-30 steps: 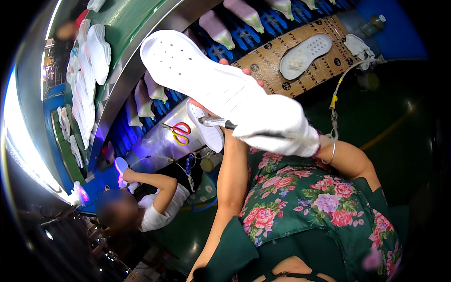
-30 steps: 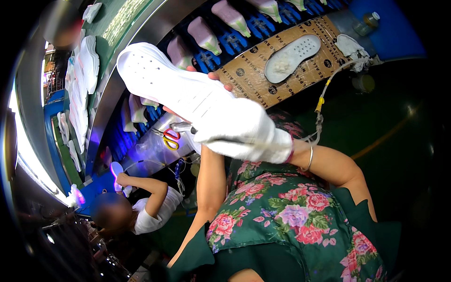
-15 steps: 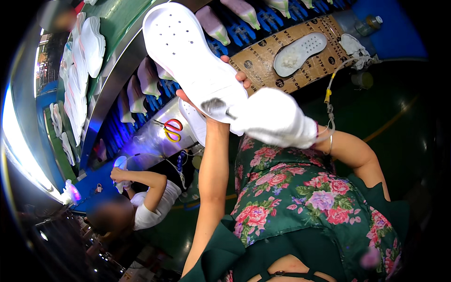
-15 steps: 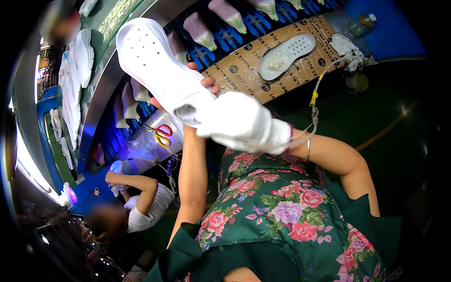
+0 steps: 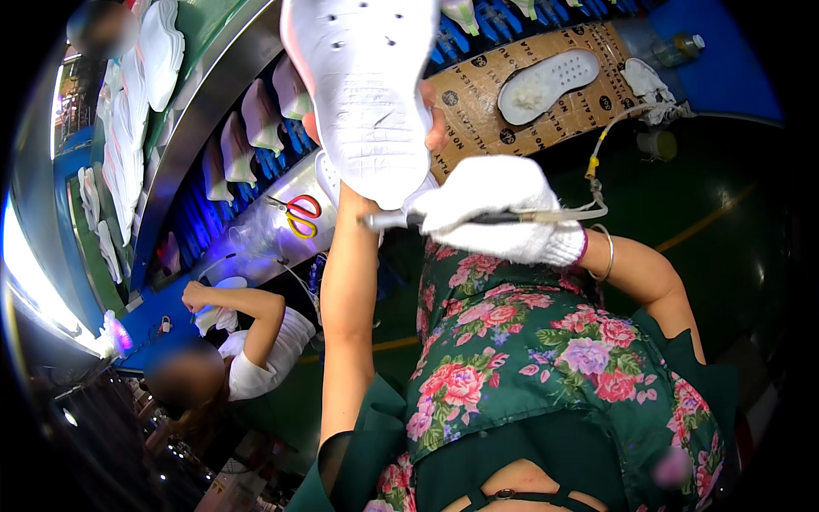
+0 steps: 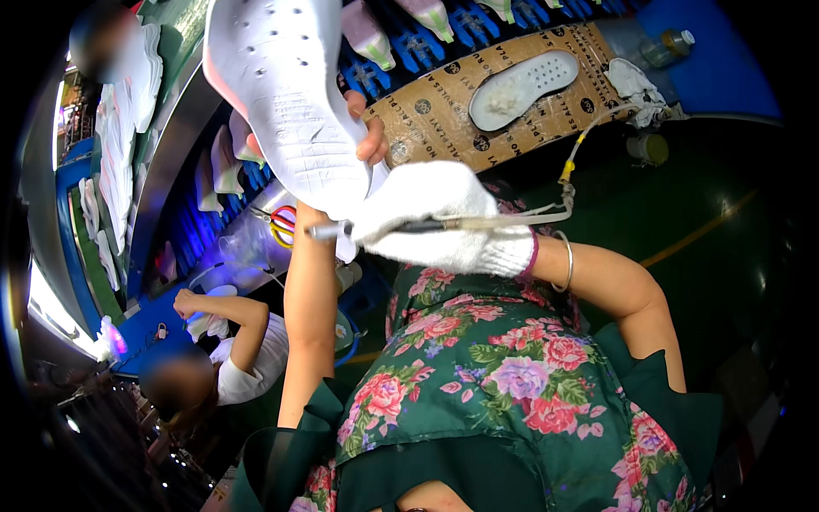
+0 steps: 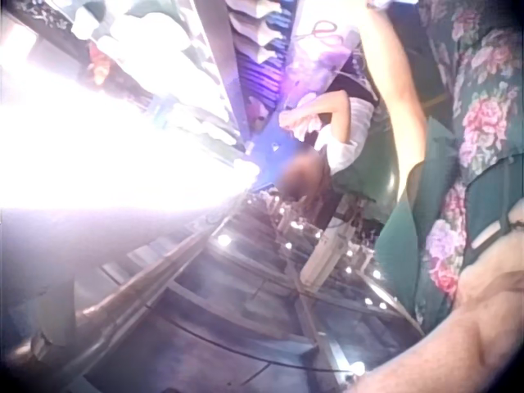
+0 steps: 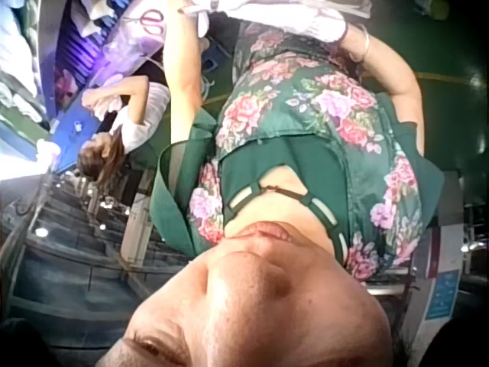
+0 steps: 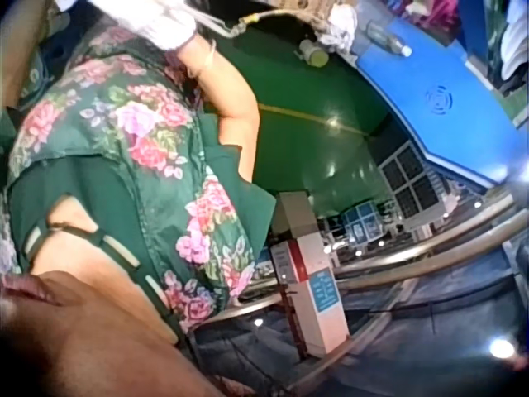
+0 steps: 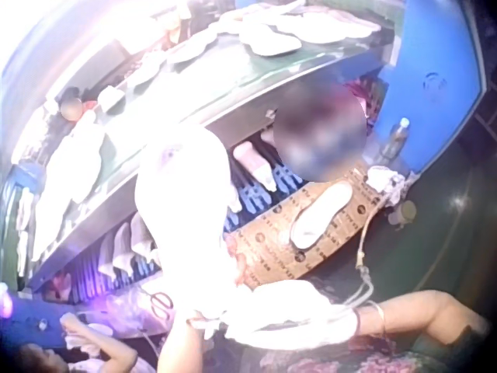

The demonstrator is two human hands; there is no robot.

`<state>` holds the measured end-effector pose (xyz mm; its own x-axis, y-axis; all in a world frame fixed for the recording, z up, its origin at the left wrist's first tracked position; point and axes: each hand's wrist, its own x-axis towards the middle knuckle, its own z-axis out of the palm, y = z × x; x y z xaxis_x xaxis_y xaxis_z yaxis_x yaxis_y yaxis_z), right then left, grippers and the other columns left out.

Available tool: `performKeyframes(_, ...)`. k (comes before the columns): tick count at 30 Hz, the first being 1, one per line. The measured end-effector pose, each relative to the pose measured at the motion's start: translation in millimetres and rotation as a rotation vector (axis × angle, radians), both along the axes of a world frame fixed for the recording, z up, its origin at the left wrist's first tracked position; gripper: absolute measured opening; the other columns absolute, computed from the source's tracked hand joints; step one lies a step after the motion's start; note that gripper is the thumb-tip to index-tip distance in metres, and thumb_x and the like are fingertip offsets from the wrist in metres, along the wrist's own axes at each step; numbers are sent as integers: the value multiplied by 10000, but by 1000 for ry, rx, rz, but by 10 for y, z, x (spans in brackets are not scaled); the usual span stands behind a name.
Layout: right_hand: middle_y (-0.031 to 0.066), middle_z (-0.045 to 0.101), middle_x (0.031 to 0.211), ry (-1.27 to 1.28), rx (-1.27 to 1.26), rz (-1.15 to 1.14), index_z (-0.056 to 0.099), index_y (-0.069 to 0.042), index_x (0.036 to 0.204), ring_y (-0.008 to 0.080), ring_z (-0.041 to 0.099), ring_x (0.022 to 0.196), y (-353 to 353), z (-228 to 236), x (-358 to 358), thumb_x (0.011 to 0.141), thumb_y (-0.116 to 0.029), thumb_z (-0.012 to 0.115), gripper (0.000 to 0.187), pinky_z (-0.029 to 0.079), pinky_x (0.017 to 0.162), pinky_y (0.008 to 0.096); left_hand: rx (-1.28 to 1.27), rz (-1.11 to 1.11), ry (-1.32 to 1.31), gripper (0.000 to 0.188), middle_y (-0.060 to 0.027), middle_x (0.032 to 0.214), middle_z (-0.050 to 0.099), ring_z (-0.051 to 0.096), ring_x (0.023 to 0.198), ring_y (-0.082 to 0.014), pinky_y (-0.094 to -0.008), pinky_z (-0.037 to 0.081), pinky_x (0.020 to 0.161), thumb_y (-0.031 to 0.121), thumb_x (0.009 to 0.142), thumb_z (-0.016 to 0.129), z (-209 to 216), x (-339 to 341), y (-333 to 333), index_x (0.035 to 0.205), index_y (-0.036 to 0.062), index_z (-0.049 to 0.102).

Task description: The person brushes a clear liquid adhesive onto the bottom surfaces of white shoe soles using a small brush, handling the soles one by one and placing them on a rack above the conveyor.

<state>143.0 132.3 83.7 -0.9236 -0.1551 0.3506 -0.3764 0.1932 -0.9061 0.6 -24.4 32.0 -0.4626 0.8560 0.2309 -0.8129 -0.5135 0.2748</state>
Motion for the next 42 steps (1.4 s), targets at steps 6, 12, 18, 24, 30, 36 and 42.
performKeyframes(6, 75, 749, 1038, 439, 315, -82, 757, -129, 1066, 246, 707, 852, -5, -193, 12, 785, -116, 791, 283, 545, 725, 370, -67, -64, -8, 1142, -323, 1325, 537, 608, 944, -416, -450, 508, 735, 827, 698, 631, 22, -77, -13, 1446, -17, 452)
performKeyframes(12, 60, 757, 1027, 195, 45, 86, 779, -151, 967, 243, 705, 851, -2, -34, 73, 773, -106, 803, 201, 550, 729, 358, -108, -105, 69, 1179, -284, 1203, 560, 575, 881, -394, -432, 466, 685, 858, 678, 613, 96, -113, -4, 1434, -30, 437)
performKeyframes(18, 76, 752, 1033, 328, 233, -35, 766, -122, 1015, 254, 697, 870, -23, -128, 50, 778, -86, 800, 242, 541, 760, 368, -133, -111, 43, 1158, -279, 1236, 569, 591, 968, -403, -459, 487, 756, 845, 682, 614, 19, -153, -12, 1427, -29, 463)
performKeyframes(24, 106, 763, 929, -141, -165, -111, 777, -48, 895, 192, 725, 839, -25, -125, -47, 789, -52, 806, 110, 563, 763, 309, -264, -7, -67, 1162, -258, 1213, 518, 561, 842, -386, -433, 497, 637, 848, 718, 599, -11, -116, -92, 1449, -33, 397)
performKeyframes(30, 123, 766, 962, -199, -277, -140, 769, 9, 931, 190, 721, 871, 166, -82, -74, 800, -45, 801, 146, 561, 786, 320, -337, 123, -221, 956, -252, 1319, 568, 593, 1106, -441, -527, 515, 923, 738, 865, 491, -72, 115, -91, 1480, 9, 426)
performKeyframes(36, 129, 747, 961, 386, 361, -460, 767, -47, 993, 278, 706, 845, 622, 144, -464, 781, 2, 769, 218, 553, 768, 349, -284, 73, -226, 1001, -298, 1361, 556, 561, 1106, -613, -664, 506, 899, 783, 840, 412, -247, 632, -106, 1482, 15, 428)
performKeyframes(42, 126, 755, 905, 95, -53, -143, 777, -46, 920, 258, 710, 793, 435, 94, -205, 745, -71, 829, 184, 553, 744, 338, -143, 295, -503, 1040, -328, 1363, 527, 593, 1152, -494, -643, 523, 927, 800, 824, 496, -121, 614, -186, 1520, 41, 350)
